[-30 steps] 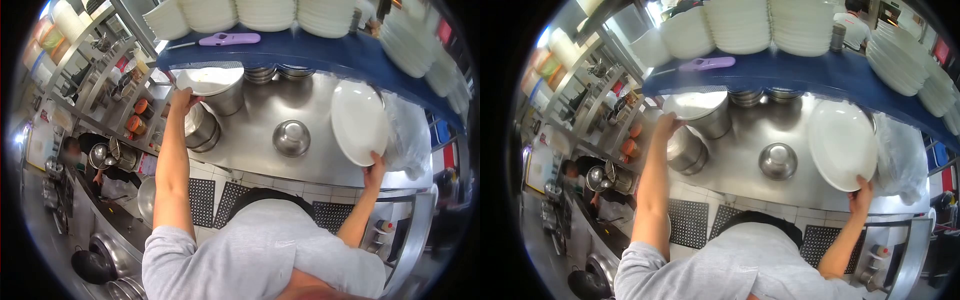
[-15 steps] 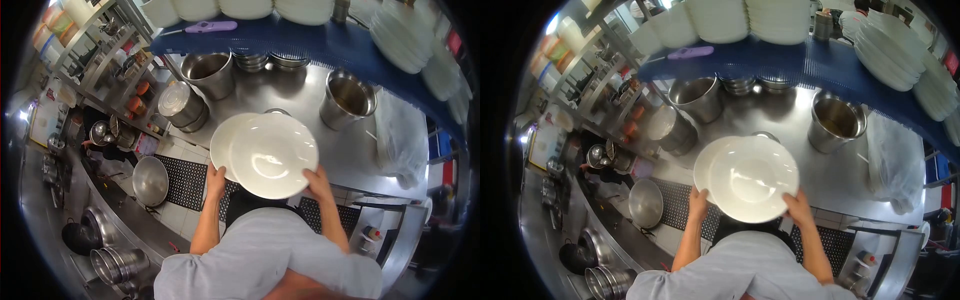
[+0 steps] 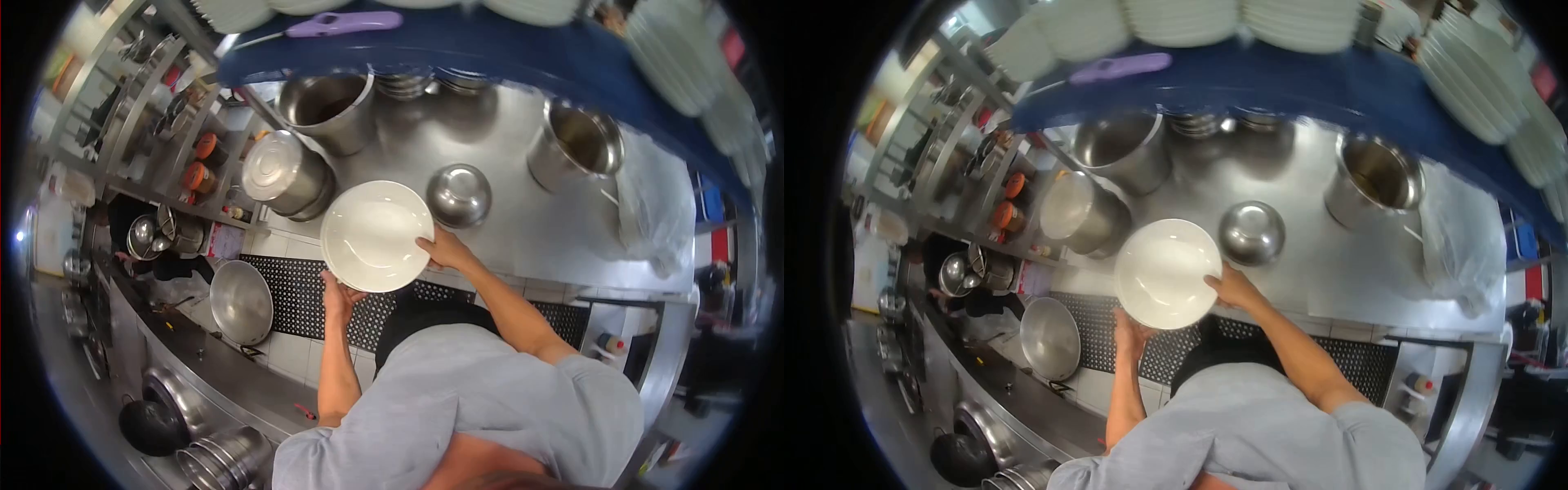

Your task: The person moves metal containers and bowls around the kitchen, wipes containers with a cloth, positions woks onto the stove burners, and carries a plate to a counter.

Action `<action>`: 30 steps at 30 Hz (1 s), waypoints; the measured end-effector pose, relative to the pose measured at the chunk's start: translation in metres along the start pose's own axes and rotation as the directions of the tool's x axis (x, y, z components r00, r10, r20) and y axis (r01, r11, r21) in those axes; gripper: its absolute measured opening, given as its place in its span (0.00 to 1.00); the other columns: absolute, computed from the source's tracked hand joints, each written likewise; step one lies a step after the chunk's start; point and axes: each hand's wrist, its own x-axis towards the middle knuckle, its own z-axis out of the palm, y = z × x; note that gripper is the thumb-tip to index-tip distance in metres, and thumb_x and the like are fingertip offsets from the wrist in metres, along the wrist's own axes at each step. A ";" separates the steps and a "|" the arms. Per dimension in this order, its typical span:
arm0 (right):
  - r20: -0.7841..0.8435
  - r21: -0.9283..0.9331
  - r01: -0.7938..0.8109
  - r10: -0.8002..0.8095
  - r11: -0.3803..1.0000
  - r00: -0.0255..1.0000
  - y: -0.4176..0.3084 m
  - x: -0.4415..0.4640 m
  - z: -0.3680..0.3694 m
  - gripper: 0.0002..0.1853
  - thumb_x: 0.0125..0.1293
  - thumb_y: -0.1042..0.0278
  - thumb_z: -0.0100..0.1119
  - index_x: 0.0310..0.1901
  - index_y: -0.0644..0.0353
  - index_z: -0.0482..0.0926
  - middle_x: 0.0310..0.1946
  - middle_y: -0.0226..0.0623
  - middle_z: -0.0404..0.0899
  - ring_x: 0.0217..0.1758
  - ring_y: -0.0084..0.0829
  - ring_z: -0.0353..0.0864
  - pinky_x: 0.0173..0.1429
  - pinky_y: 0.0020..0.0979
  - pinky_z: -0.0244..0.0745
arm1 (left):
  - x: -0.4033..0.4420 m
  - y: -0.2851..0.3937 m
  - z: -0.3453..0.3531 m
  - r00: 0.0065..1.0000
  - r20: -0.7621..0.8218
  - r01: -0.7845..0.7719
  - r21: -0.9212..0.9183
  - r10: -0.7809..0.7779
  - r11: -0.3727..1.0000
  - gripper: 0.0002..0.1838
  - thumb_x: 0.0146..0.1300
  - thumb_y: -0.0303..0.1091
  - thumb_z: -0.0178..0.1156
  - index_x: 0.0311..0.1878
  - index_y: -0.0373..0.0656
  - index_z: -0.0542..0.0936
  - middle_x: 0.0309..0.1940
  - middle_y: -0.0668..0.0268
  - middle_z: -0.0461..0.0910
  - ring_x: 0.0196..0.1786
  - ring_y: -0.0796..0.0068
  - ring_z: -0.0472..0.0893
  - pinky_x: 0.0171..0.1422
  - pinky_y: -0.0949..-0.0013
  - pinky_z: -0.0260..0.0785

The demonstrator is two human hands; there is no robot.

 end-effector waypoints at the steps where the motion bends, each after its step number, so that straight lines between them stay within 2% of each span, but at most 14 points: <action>1: 0.006 -0.185 0.012 -0.011 0.983 1.000 -0.003 0.005 -0.004 0.25 0.66 0.64 0.52 0.63 0.57 0.65 0.31 0.45 0.79 0.20 0.31 0.76 0.24 0.34 0.73 | 0.006 0.008 0.006 0.996 -0.019 0.093 0.083 -0.092 0.992 0.27 0.73 0.46 0.43 0.68 0.39 0.58 0.56 0.54 0.73 0.46 0.60 0.82 0.36 0.65 0.82; 3: -0.329 -0.513 0.015 -0.213 0.858 0.920 -0.013 0.008 -0.015 0.28 0.65 0.55 0.56 0.65 0.56 0.66 0.50 0.46 0.79 0.48 0.45 0.80 0.54 0.47 0.72 | 0.014 0.013 0.021 0.990 0.026 -0.139 0.414 0.141 0.900 0.27 0.70 0.36 0.50 0.66 0.33 0.55 0.55 0.50 0.71 0.45 0.62 0.81 0.32 0.69 0.81; 5: -0.378 -0.720 -0.057 -0.321 0.692 0.869 -0.030 0.011 -0.039 0.27 0.64 0.55 0.58 0.64 0.49 0.69 0.61 0.40 0.71 0.67 0.44 0.65 0.64 0.52 0.61 | 0.033 0.015 0.021 0.991 0.028 -0.134 0.402 0.135 0.906 0.25 0.68 0.31 0.50 0.64 0.33 0.56 0.52 0.49 0.72 0.44 0.64 0.81 0.30 0.69 0.81; 8: -0.285 -0.884 0.000 -0.539 0.468 0.793 -0.008 0.049 -0.072 0.26 0.62 0.54 0.59 0.62 0.45 0.72 0.66 0.38 0.65 0.71 0.44 0.58 0.67 0.54 0.57 | 0.061 0.008 0.022 0.975 0.089 -0.221 0.447 0.203 0.867 0.24 0.67 0.30 0.49 0.62 0.32 0.56 0.49 0.50 0.73 0.39 0.65 0.81 0.28 0.70 0.80; 12: -0.284 -0.908 -0.070 -0.483 0.413 0.828 -0.036 0.103 -0.110 0.27 0.63 0.51 0.58 0.62 0.51 0.72 0.62 0.44 0.70 0.67 0.47 0.64 0.67 0.52 0.59 | 0.073 0.027 0.042 0.990 0.124 -0.117 0.436 0.069 0.892 0.23 0.66 0.30 0.50 0.60 0.32 0.55 0.44 0.49 0.75 0.31 0.66 0.82 0.25 0.72 0.78; 14: -0.452 -0.521 0.109 -0.382 0.846 0.806 -0.089 0.137 -0.100 0.31 0.63 0.48 0.58 0.62 0.61 0.71 0.55 0.50 0.75 0.63 0.50 0.70 0.67 0.51 0.60 | 0.083 0.033 0.045 0.987 0.147 -0.132 0.466 0.070 0.875 0.23 0.67 0.31 0.50 0.59 0.31 0.55 0.41 0.49 0.76 0.29 0.66 0.82 0.23 0.72 0.77; 17: -0.429 0.046 0.090 -0.062 0.995 0.901 -0.211 0.169 -0.053 0.30 0.62 0.46 0.59 0.53 0.69 0.73 0.44 0.54 0.78 0.50 0.44 0.80 0.47 0.41 0.80 | 0.090 0.035 0.045 0.983 0.157 -0.168 0.524 0.100 0.835 0.21 0.67 0.31 0.49 0.57 0.31 0.57 0.36 0.49 0.77 0.24 0.66 0.81 0.21 0.71 0.75; 18: -0.256 0.263 -0.033 0.103 0.964 0.961 -0.236 0.178 -0.046 0.26 0.63 0.51 0.58 0.50 0.68 0.74 0.42 0.52 0.78 0.45 0.41 0.82 0.38 0.38 0.84 | 0.091 0.036 0.045 0.979 0.143 -0.200 0.539 0.146 0.818 0.20 0.68 0.31 0.48 0.57 0.30 0.58 0.33 0.50 0.78 0.22 0.66 0.80 0.20 0.71 0.74; 21: -0.121 0.468 -0.098 0.174 0.878 0.977 -0.227 0.220 -0.026 0.18 0.61 0.66 0.55 0.50 0.67 0.70 0.37 0.47 0.75 0.36 0.35 0.82 0.29 0.33 0.85 | 0.089 0.042 0.047 0.989 0.124 -0.130 0.496 0.078 0.858 0.19 0.68 0.31 0.48 0.56 0.30 0.59 0.33 0.49 0.78 0.21 0.67 0.80 0.20 0.70 0.74; 24: -0.229 0.580 0.052 0.101 0.813 0.968 -0.197 0.218 -0.019 0.22 0.58 0.76 0.48 0.56 0.67 0.64 0.36 0.43 0.74 0.35 0.35 0.80 0.35 0.40 0.87 | 0.082 0.047 0.053 0.988 0.112 -0.150 0.496 0.108 0.855 0.19 0.68 0.31 0.48 0.56 0.31 0.58 0.32 0.49 0.78 0.20 0.67 0.80 0.19 0.70 0.74; 27: -0.211 0.664 0.124 0.025 0.737 0.977 -0.168 0.184 -0.023 0.28 0.58 0.79 0.48 0.62 0.66 0.58 0.38 0.42 0.72 0.36 0.37 0.80 0.39 0.41 0.87 | 0.082 0.043 0.054 0.993 0.087 -0.111 0.488 0.078 0.866 0.18 0.69 0.31 0.47 0.56 0.32 0.58 0.33 0.49 0.78 0.20 0.66 0.79 0.20 0.69 0.74; 28: -0.336 0.644 0.201 0.037 0.738 0.941 -0.163 0.177 -0.017 0.18 0.57 0.79 0.48 0.51 0.72 0.68 0.35 0.47 0.78 0.32 0.39 0.83 0.38 0.39 0.87 | 0.081 0.043 0.055 0.993 0.096 -0.106 0.490 0.068 0.865 0.18 0.69 0.31 0.47 0.56 0.32 0.58 0.33 0.49 0.78 0.20 0.66 0.79 0.20 0.69 0.74; 29: -0.347 0.645 0.204 0.045 0.737 0.937 -0.160 0.169 -0.020 0.18 0.57 0.79 0.48 0.51 0.72 0.68 0.35 0.47 0.78 0.32 0.39 0.83 0.38 0.39 0.87 | 0.082 0.045 0.055 0.993 0.102 -0.103 0.513 0.059 0.852 0.19 0.69 0.31 0.47 0.57 0.32 0.58 0.35 0.48 0.78 0.21 0.66 0.80 0.20 0.69 0.75; 30: -0.327 0.595 0.188 0.022 0.781 0.945 -0.156 0.160 -0.025 0.23 0.59 0.79 0.47 0.58 0.67 0.62 0.43 0.48 0.75 0.38 0.41 0.83 0.40 0.40 0.87 | 0.083 0.047 0.054 0.993 0.107 -0.099 0.539 0.049 0.836 0.20 0.69 0.31 0.47 0.58 0.32 0.57 0.36 0.47 0.78 0.22 0.65 0.80 0.21 0.69 0.75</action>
